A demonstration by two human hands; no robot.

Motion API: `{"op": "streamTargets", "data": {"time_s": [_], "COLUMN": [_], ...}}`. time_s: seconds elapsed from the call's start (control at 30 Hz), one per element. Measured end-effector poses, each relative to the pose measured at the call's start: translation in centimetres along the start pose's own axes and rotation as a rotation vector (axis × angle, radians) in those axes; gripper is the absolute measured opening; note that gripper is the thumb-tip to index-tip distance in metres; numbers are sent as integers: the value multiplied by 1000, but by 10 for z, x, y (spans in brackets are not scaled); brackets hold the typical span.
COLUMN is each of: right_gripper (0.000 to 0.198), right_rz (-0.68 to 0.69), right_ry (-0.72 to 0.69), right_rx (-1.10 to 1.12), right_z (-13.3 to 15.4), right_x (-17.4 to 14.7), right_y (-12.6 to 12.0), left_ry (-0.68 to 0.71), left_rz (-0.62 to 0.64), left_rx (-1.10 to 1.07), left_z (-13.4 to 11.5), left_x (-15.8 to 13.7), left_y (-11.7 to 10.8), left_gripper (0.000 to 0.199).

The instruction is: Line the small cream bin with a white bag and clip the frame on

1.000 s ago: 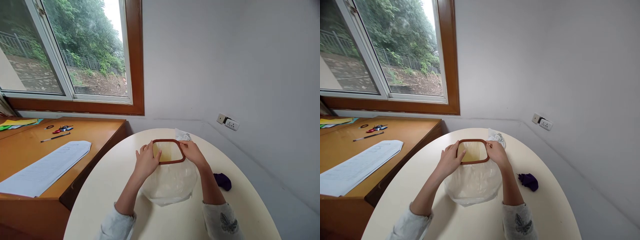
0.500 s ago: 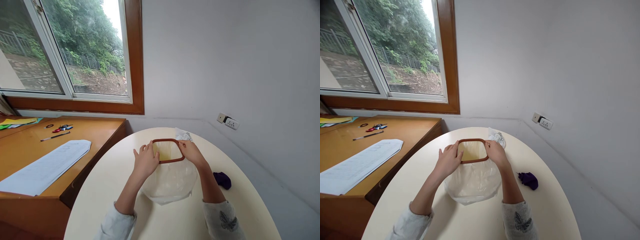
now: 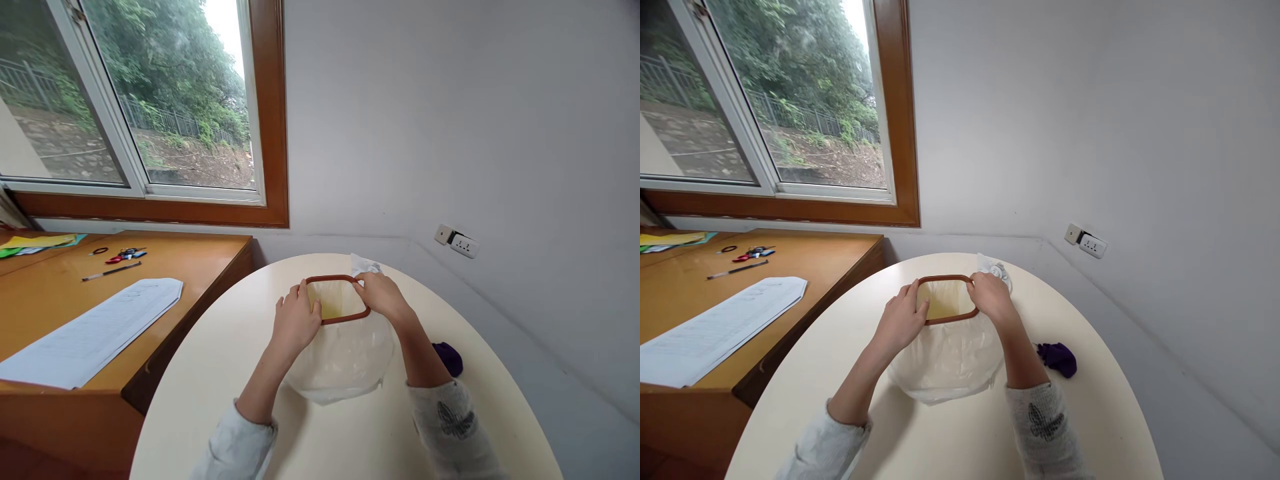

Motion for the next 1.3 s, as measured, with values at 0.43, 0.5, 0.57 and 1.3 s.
{"op": "streamTargets", "data": {"time_s": [0.43,0.5,0.57,1.3], "right_gripper": [36,36,36,34], "right_rz": [-26,-27,-19,-42], "right_ry": [3,0,1,14], "right_rx": [-73,-77,-82,-90], "right_z": [2,3,3,2], "right_x": [1,1,0,0], "right_y": [8,8,8,11], "left_ry": [15,18,20,21], "left_rz": [39,44,48,89], "left_rx": [68,74,75,95], "left_z": [-2,-2,-3,-3], "left_x": [0,0,0,0], "left_y": [2,3,3,6], "left_gripper": [55,55,55,57]}}
Point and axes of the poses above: each hand's wrist, its own x-axis towards the middle knuckle, its own y-axis out of the palm, z = x × y, the point moved 9 cm from there along x, towards the middle knuckle, and after that the axes turned 9 degrees about y, right-handed, at the moved point
